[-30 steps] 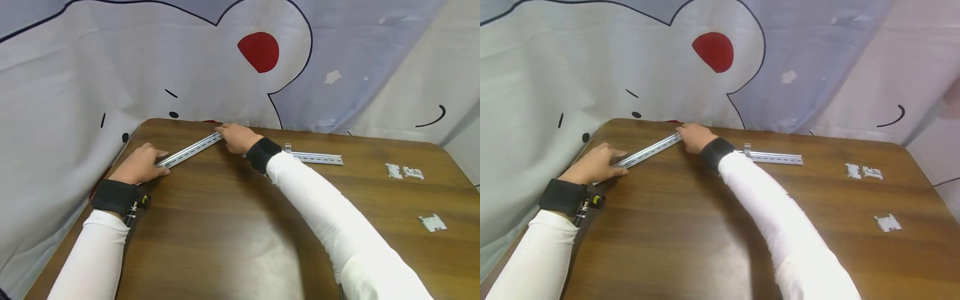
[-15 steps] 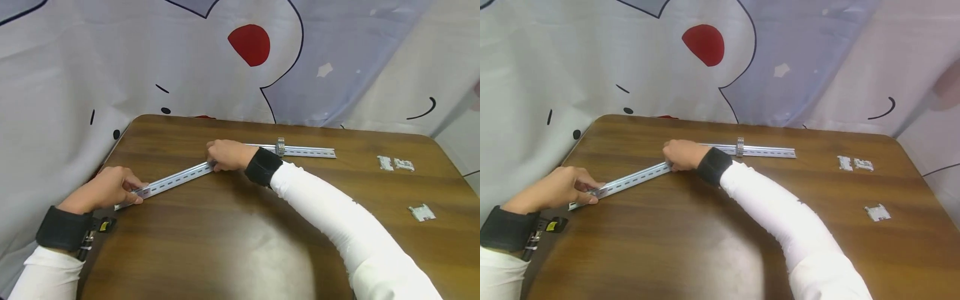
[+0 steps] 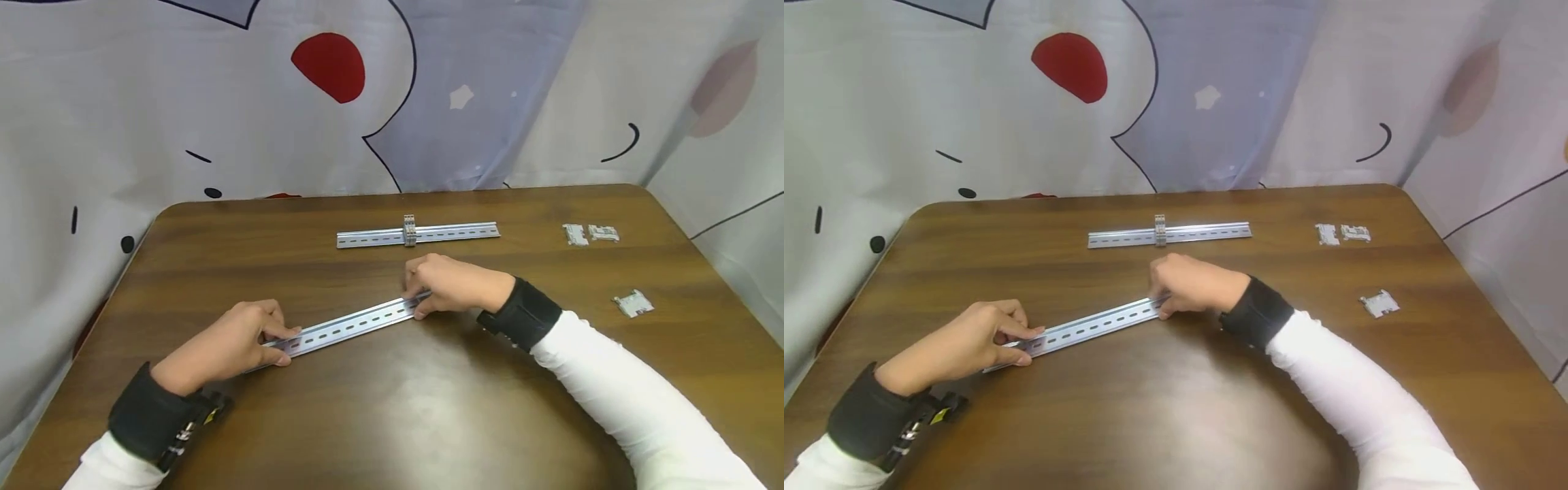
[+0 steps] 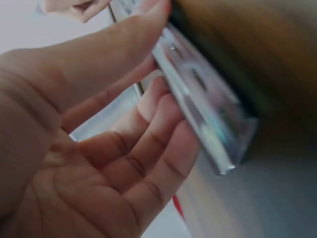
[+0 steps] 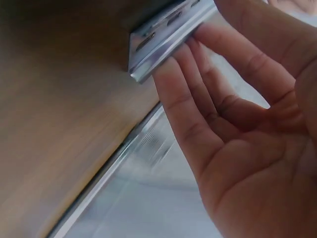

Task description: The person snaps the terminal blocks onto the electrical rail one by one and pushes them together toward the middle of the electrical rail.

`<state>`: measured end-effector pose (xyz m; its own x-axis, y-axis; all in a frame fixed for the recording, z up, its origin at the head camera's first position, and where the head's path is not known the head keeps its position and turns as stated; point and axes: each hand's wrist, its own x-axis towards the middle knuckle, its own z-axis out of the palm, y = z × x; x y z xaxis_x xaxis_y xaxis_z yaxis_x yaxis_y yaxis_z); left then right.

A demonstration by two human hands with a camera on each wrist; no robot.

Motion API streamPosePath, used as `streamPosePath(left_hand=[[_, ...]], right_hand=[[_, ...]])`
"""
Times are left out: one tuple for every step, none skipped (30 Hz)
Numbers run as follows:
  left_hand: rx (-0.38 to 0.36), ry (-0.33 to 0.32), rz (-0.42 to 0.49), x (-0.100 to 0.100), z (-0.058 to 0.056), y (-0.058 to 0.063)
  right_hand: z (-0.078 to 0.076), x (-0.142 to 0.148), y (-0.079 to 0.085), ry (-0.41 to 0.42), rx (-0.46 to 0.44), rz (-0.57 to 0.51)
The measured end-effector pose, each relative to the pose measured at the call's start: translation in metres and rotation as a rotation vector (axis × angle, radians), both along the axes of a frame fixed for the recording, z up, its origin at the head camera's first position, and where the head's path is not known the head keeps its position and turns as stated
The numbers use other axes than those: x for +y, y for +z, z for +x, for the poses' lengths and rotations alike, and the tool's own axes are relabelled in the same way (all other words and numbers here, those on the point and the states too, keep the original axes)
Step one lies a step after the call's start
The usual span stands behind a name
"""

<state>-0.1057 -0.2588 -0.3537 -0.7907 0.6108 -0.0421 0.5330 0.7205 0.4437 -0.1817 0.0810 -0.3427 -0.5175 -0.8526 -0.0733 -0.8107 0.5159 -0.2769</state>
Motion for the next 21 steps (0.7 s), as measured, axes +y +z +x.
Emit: streamPosePath(left_hand=[[-0.001, -0.008, 0.015, 0.012, -0.005, -0.002], [-0.003, -0.023, 0.030, 0.023, -0.010, -0.003], [-0.004, -0.035, 0.038, 0.035, -0.016, -0.005], [-0.003, -0.046, 0.042, 0.048, -0.022, -0.006], [-0.005, -0.055, 0.042, 0.060, -0.028, -0.007], [-0.010, -0.065, 0.038, 0.072, -0.033, -0.008], [-0.009, -0.071, 0.032, 0.082, -0.038, -0.008], [-0.011, -0.076, 0.022, 0.092, -0.041, -0.008], [-0.010, -0.081, 0.014, 0.101, -0.045, -0.008], [-0.006, -0.086, 0.007, 0.110, -0.048, -0.008], [0.004, -0.092, 0.003, 0.117, -0.050, -0.008], [0.018, -0.099, -0.001, 0.124, -0.051, -0.008], [0.036, -0.106, -0.001, 0.129, -0.052, -0.008], [0.058, -0.114, -0.001, 0.133, -0.052, -0.008], [0.082, -0.122, 0.000, 0.137, -0.053, -0.008], [0.106, -0.127, 0.001, 0.139, -0.053, -0.008], [0.127, -0.133, 0.000, 0.141, -0.053, -0.008], [0.146, -0.137, 0.002, 0.143, -0.053, -0.008], [0.155, -0.138, 0.002, 0.143, -0.053, -0.008], [0.160, -0.138, 0.000, 0.143, -0.053, -0.009], [0.158, -0.137, -0.001, 0.142, -0.053, -0.010]], right_hand=[[0.000, 0.014, -0.001, -0.035, -0.017, -0.025], [0.001, 0.028, -0.002, -0.075, -0.033, -0.049], [0.001, 0.042, -0.003, -0.112, -0.049, -0.070], [0.001, 0.056, -0.003, -0.150, -0.068, -0.090], [0.002, 0.069, -0.004, -0.185, -0.082, -0.103], [0.002, 0.083, -0.005, -0.215, -0.092, -0.111], [0.001, 0.093, -0.006, -0.241, -0.104, -0.117], [0.000, 0.103, -0.007, -0.264, -0.113, -0.115], [-0.001, 0.112, -0.007, -0.283, -0.121, -0.116], [-0.002, 0.121, -0.007, -0.293, -0.123, -0.115], [-0.003, 0.128, -0.007, -0.305, -0.127, -0.107], [-0.002, 0.134, -0.006, -0.313, -0.125, -0.095], [-0.002, 0.140, -0.005, -0.316, -0.115, -0.082], [-0.001, 0.145, -0.003, -0.320, -0.100, -0.060], [0.000, 0.150, 0.000, -0.324, -0.076, -0.036], [0.002, 0.156, 0.004, -0.332, -0.046, 0.000], [0.004, 0.161, 0.009, -0.364, -0.029, 0.042], [0.005, 0.168, 0.014, -0.399, -0.011, 0.086], [0.006, 0.174, 0.019, -0.447, -0.008, 0.136], [0.008, 0.181, 0.023, -0.510, -0.018, 0.189], [0.010, 0.189, 0.028, -0.580, -0.034, 0.240]])
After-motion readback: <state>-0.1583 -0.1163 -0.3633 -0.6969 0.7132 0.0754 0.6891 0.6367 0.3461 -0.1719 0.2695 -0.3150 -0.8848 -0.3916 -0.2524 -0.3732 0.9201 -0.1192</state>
